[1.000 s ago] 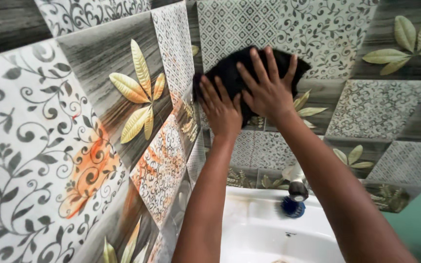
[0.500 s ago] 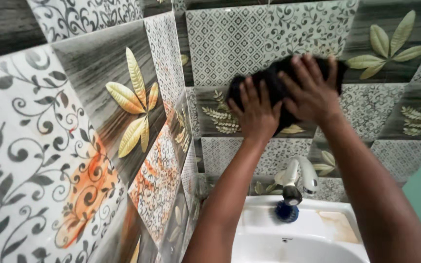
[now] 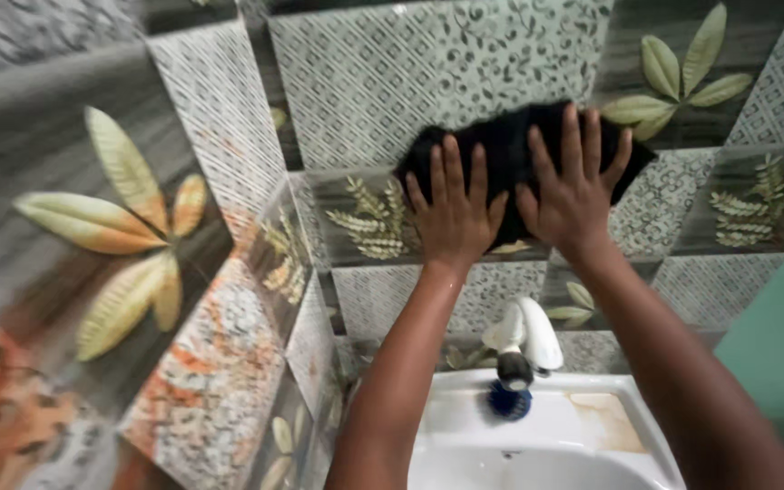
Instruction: The person scrubs a white bathroom sink with a blue brush and rinses it under running water. They then wet a dark cloth and wipe the patterned tiles on the wall above the sink, repeatedly rinsing and wringing the cloth.
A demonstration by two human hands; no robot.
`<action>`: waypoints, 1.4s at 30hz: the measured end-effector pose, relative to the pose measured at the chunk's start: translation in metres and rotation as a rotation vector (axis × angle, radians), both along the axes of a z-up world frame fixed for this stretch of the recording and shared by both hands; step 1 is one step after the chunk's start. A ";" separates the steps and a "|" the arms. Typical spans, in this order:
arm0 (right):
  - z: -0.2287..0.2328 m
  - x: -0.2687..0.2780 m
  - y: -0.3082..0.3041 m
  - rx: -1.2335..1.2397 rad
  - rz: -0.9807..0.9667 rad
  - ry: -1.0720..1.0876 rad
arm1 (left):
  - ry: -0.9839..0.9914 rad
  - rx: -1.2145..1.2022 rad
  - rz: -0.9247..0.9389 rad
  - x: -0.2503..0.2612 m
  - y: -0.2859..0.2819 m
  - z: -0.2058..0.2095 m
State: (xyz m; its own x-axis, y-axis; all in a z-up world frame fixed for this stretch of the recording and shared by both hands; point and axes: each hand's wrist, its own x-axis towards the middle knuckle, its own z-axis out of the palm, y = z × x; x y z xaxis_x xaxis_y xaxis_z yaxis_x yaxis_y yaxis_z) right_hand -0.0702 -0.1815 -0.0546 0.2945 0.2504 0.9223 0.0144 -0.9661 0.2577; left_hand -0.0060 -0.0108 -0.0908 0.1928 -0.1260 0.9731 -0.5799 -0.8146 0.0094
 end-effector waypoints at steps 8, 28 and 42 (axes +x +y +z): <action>-0.095 -0.007 -0.054 -0.088 -0.032 -0.007 | 0.008 0.198 -0.004 -0.011 -0.021 -0.072; 0.019 -0.085 -0.060 0.234 0.215 0.861 | 0.258 0.451 -0.167 -0.062 -0.012 0.054; 0.017 -0.041 -0.090 -0.128 0.130 -0.207 | -0.173 0.056 0.060 -0.084 -0.118 0.063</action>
